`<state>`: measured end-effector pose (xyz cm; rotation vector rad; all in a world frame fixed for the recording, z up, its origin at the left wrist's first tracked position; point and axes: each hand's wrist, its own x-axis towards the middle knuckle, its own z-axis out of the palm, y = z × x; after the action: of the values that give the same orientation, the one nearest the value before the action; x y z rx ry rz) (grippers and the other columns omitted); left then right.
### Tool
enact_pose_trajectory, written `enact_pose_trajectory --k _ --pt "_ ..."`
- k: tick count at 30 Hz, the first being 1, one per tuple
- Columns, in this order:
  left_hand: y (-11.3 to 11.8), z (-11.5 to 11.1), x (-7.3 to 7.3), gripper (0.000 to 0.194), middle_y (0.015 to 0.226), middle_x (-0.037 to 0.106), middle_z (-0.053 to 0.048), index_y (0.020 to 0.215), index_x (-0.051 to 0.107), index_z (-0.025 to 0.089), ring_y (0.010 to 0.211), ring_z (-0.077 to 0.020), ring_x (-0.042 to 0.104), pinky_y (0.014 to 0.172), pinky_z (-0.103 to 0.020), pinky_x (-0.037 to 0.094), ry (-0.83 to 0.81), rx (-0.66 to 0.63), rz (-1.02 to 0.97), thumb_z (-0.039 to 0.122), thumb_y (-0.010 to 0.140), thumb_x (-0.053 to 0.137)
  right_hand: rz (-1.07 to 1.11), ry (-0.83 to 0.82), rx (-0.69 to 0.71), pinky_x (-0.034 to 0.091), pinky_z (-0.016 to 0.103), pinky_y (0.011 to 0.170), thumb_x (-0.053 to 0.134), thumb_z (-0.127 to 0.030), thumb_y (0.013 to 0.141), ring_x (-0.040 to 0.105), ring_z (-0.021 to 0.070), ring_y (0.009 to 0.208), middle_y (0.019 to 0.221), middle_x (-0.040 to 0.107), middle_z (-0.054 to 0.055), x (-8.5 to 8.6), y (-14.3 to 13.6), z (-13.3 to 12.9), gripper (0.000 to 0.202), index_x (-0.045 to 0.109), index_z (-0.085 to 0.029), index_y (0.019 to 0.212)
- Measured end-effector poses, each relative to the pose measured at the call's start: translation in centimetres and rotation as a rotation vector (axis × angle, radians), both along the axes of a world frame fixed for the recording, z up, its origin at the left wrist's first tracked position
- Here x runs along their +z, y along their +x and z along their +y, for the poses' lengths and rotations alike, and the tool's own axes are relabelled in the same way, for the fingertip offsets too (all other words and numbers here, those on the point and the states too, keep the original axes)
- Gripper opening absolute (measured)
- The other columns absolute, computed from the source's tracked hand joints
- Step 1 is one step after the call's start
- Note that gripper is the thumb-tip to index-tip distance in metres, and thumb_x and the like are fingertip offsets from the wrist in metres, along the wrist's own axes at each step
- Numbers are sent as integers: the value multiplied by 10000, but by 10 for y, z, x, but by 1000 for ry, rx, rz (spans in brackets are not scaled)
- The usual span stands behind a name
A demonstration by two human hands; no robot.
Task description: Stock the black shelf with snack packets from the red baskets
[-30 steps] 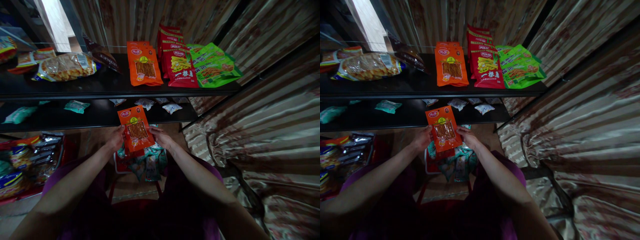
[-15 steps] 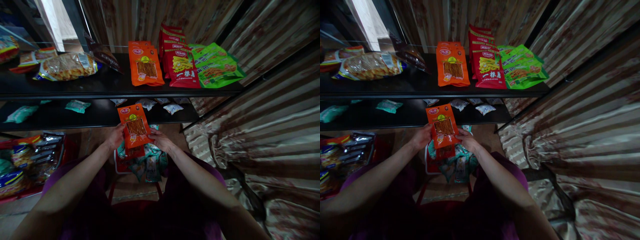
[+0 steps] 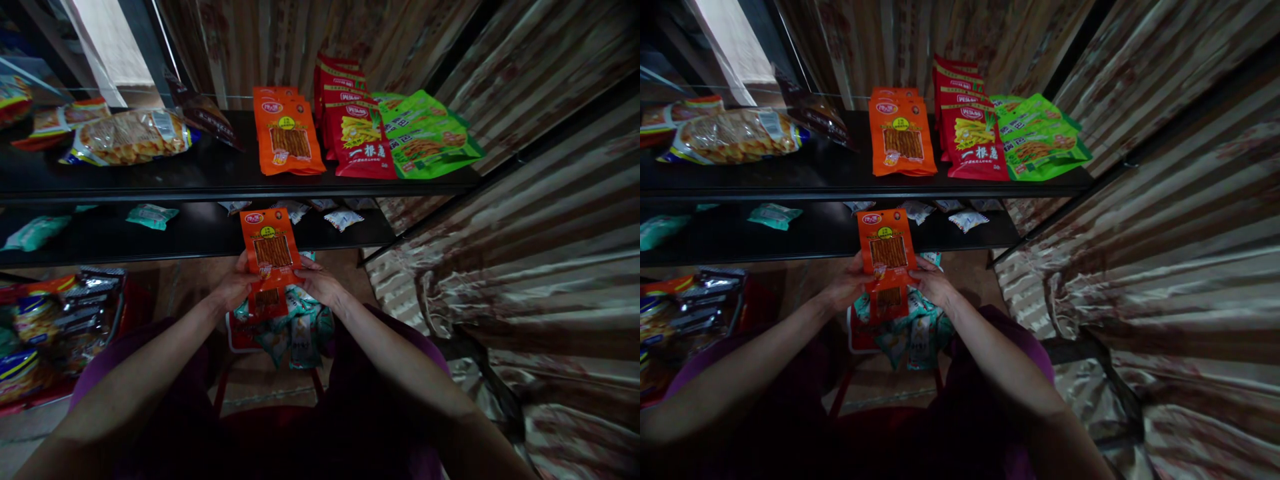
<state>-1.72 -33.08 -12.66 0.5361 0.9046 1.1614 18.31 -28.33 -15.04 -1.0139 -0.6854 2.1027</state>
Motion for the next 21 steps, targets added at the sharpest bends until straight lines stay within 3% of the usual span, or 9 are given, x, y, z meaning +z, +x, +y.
enact_pose_trajectory --k 8,21 --pt "0 -3 4 723 1129 667 -10 1213 517 256 1013 -193 635 889 -332 507 3 5 8 -12 567 701 -8 -7 -25 539 233 690 664 19 575 674 115 680 792 737 -32 4 0 -2 407 673 -215 908" --pt "2 -3 -4 643 1153 667 -37 1170 549 230 1016 -204 640 910 -343 493 28 5 -8 10 588 713 47 36 -15 534 275 765 777 -83 555 690 140 732 828 749 6 -4 5 0 391 694 -186 923"
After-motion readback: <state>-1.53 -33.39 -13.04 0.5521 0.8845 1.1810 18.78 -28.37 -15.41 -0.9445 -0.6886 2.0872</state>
